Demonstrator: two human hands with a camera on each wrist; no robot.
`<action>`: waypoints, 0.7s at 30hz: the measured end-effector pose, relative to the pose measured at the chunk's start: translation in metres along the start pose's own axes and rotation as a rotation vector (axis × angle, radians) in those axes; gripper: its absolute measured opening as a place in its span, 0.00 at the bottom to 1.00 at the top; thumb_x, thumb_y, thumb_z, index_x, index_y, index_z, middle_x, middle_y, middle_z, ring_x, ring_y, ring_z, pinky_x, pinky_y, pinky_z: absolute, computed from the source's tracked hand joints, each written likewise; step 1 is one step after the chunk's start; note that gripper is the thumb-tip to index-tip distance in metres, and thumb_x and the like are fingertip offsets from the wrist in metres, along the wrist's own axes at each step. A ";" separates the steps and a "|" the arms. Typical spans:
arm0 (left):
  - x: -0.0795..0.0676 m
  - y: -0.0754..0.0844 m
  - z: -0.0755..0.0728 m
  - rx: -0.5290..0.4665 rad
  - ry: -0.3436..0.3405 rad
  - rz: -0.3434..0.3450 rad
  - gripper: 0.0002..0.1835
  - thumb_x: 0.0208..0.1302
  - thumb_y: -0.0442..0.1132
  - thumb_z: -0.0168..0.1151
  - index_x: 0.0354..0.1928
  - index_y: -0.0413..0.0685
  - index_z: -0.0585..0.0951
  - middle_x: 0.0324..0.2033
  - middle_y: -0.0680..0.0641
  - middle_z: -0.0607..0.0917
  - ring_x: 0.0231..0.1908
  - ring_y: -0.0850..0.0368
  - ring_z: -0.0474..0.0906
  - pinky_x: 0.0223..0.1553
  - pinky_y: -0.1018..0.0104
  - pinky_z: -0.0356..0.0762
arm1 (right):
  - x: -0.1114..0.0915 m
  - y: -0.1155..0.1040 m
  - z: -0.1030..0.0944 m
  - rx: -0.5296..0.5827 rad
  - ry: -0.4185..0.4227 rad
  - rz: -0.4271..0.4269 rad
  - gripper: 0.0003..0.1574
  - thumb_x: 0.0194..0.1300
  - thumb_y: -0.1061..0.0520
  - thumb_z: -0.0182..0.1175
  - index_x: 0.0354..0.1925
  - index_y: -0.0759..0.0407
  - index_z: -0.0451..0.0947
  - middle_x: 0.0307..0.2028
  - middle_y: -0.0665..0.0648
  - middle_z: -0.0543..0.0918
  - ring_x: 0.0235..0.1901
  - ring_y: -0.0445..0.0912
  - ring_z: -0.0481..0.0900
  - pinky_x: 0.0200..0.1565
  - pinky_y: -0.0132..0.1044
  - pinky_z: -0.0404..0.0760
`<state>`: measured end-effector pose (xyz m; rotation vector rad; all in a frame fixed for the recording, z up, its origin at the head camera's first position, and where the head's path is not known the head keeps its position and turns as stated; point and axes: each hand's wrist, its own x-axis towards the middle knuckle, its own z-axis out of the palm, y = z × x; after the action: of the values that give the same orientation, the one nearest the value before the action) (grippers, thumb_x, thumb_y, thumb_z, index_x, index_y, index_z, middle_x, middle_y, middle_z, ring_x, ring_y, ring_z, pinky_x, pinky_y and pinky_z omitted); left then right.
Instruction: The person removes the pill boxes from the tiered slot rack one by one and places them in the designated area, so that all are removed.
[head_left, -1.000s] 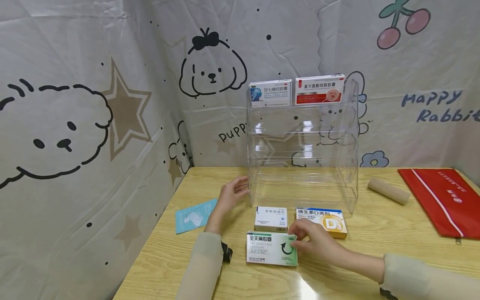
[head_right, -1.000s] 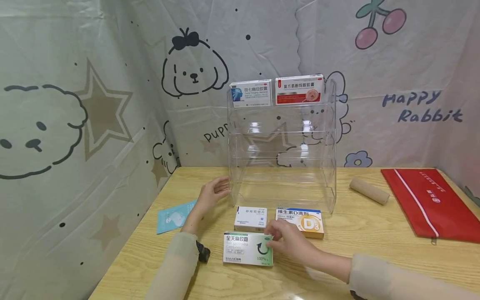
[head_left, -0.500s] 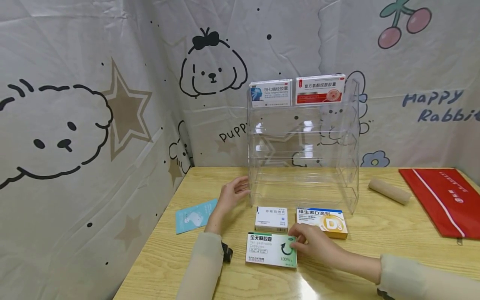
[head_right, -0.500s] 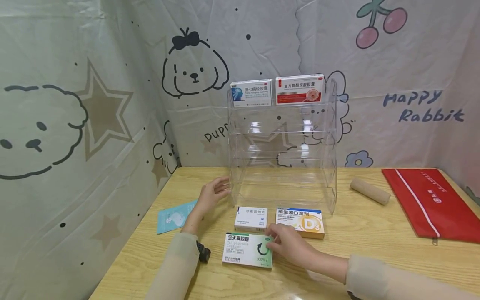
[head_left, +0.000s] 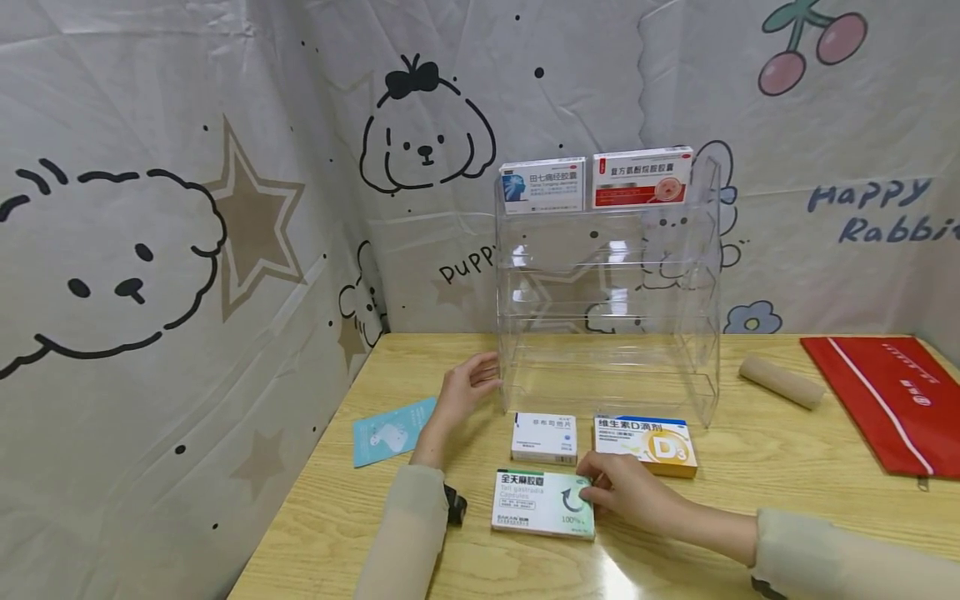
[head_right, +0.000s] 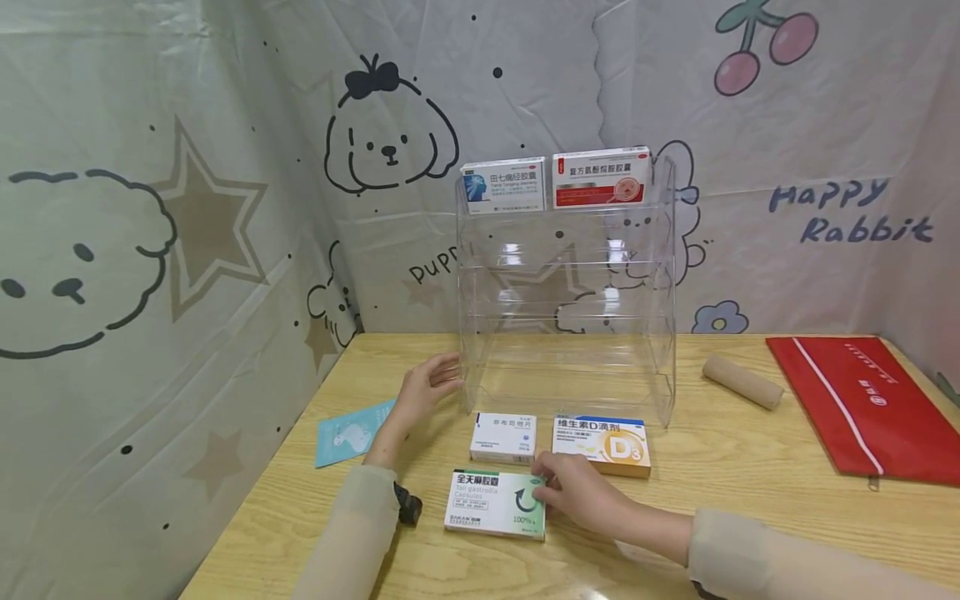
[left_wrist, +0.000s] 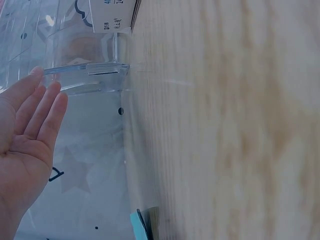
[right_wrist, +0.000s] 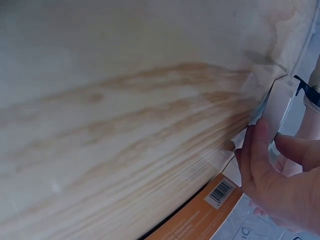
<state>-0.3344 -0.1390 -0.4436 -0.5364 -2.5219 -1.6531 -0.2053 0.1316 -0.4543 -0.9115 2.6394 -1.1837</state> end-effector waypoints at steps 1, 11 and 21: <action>0.000 0.000 0.000 0.000 0.002 0.005 0.27 0.63 0.24 0.61 0.64 0.29 0.70 0.58 0.28 0.77 0.58 0.35 0.78 0.59 0.52 0.82 | 0.000 0.000 0.000 0.006 -0.003 0.003 0.08 0.61 0.63 0.66 0.39 0.65 0.79 0.34 0.58 0.87 0.27 0.33 0.81 0.27 0.23 0.82; -0.002 -0.001 -0.002 0.010 0.009 0.004 0.26 0.62 0.28 0.63 0.63 0.35 0.73 0.57 0.33 0.80 0.57 0.39 0.80 0.57 0.59 0.85 | 0.000 0.001 0.004 0.057 -0.017 0.037 0.07 0.60 0.65 0.66 0.36 0.68 0.79 0.32 0.58 0.85 0.26 0.34 0.81 0.26 0.22 0.84; -0.002 0.000 -0.002 0.023 -0.004 0.004 0.26 0.63 0.28 0.62 0.64 0.34 0.72 0.58 0.31 0.79 0.58 0.39 0.79 0.57 0.60 0.84 | -0.002 -0.003 -0.003 -0.067 0.021 -0.012 0.13 0.58 0.60 0.69 0.40 0.65 0.79 0.37 0.59 0.86 0.31 0.39 0.83 0.31 0.24 0.83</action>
<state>-0.3326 -0.1414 -0.4430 -0.5430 -2.5377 -1.6215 -0.2029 0.1332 -0.4501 -0.9329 2.7091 -1.1189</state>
